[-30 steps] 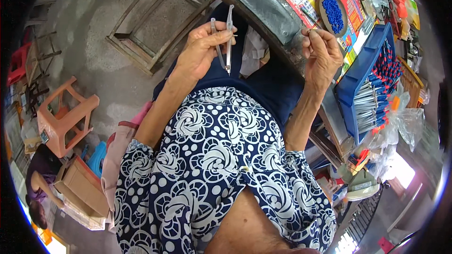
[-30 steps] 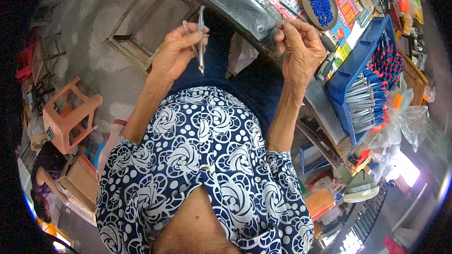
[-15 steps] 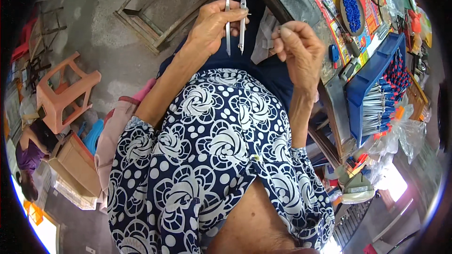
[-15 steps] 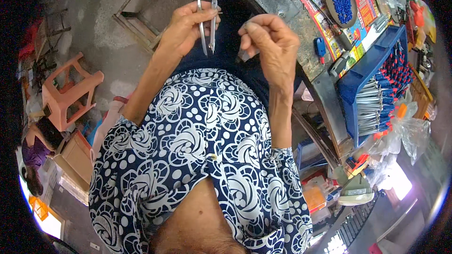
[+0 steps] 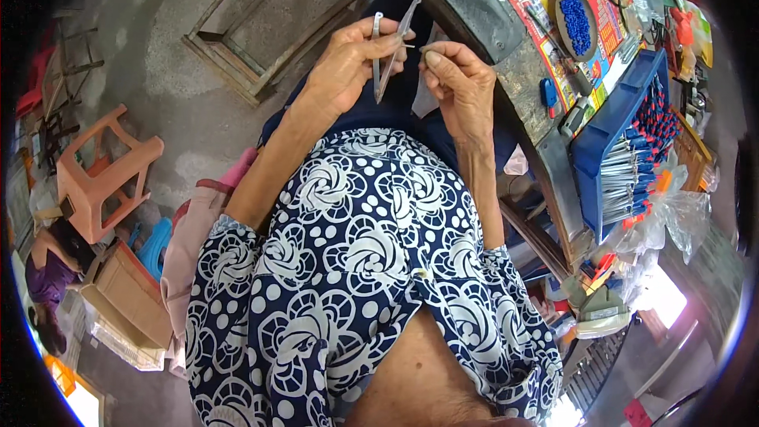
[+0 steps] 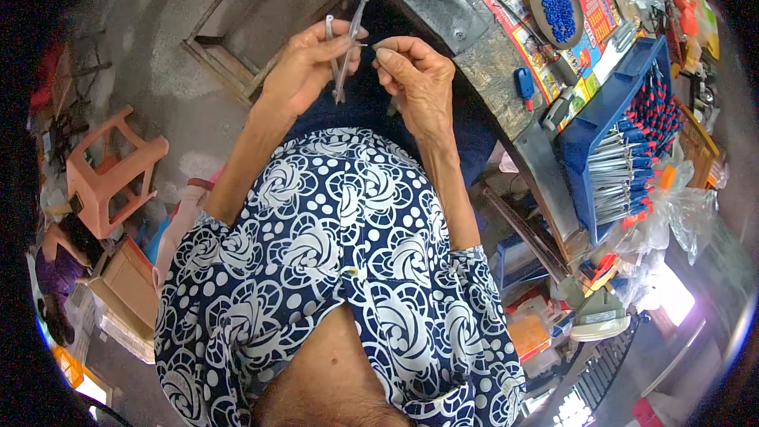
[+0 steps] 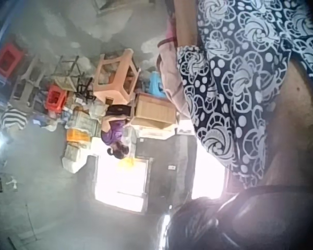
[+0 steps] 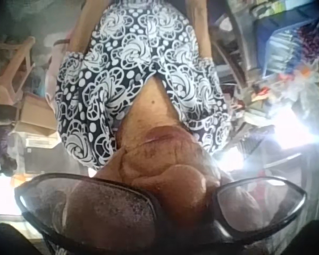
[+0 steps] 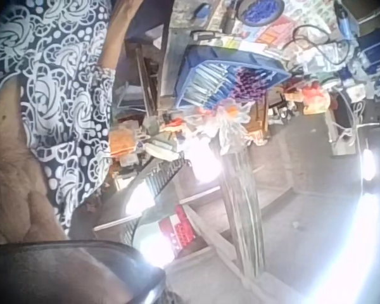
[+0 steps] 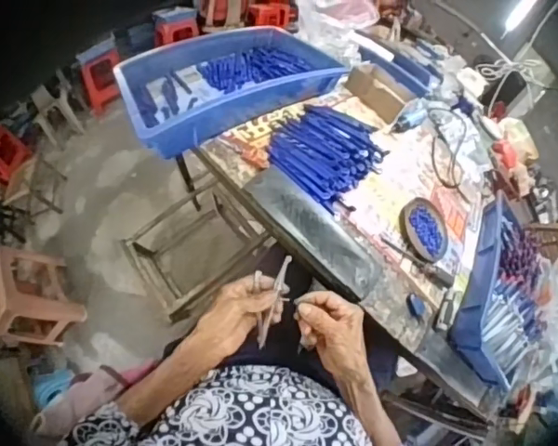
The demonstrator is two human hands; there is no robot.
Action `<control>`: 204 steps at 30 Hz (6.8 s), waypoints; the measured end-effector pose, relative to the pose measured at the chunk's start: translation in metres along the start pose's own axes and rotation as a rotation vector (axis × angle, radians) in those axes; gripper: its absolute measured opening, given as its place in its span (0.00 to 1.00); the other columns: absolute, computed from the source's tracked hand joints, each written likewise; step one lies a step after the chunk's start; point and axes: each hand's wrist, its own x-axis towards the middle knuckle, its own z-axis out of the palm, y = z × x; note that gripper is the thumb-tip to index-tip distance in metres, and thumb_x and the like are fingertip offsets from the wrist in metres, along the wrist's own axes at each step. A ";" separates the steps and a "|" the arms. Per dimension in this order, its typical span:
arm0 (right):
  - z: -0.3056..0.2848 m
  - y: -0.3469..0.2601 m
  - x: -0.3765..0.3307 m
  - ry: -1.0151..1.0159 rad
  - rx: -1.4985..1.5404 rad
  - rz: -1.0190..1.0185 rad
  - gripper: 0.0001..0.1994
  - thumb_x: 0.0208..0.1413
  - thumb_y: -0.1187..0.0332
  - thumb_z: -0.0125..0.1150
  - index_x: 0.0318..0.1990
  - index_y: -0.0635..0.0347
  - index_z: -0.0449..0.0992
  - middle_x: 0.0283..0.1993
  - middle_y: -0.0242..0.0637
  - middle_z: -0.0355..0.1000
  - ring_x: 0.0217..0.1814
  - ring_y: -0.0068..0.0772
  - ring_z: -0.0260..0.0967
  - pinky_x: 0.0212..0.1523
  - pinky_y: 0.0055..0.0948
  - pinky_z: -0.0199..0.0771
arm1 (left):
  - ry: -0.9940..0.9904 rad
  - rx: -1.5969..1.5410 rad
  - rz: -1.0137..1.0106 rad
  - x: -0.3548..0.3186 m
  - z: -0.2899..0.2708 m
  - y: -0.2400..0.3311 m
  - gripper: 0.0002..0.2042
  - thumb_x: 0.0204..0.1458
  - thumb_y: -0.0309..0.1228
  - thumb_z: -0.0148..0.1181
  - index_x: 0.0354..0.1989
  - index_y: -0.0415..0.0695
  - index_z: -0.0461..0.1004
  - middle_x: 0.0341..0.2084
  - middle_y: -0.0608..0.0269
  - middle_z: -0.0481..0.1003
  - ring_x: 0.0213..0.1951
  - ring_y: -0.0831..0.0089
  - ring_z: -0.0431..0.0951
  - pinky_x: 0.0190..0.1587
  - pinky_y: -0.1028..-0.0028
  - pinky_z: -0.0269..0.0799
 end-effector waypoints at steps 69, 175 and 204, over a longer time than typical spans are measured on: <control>0.003 0.030 0.006 0.032 0.242 -0.096 0.06 0.49 0.78 0.56 0.35 0.66 0.69 0.27 0.41 0.70 0.19 0.19 0.60 0.19 0.13 0.56 | 0.127 0.096 0.081 -0.019 0.018 -0.015 0.06 0.50 0.25 0.52 0.34 0.37 0.70 0.19 0.67 0.69 0.20 0.85 0.67 0.19 0.87 0.60; -0.018 0.026 -0.005 -0.133 0.514 -0.069 0.12 0.48 0.73 0.59 0.40 0.67 0.69 0.36 0.36 0.71 0.26 0.18 0.58 0.33 0.19 0.65 | -0.086 0.604 0.321 -0.030 0.048 0.014 0.07 0.54 0.25 0.47 0.40 0.37 0.66 0.25 0.66 0.69 0.26 0.83 0.66 0.30 0.84 0.64; -0.010 0.031 -0.003 -0.032 0.492 -0.001 0.08 0.49 0.73 0.58 0.35 0.66 0.70 0.29 0.29 0.69 0.25 0.15 0.59 0.31 0.14 0.61 | -0.102 1.057 0.693 -0.021 0.041 0.000 0.10 0.48 0.20 0.51 0.40 0.36 0.64 0.31 0.48 0.71 0.35 0.55 0.74 0.35 0.69 0.69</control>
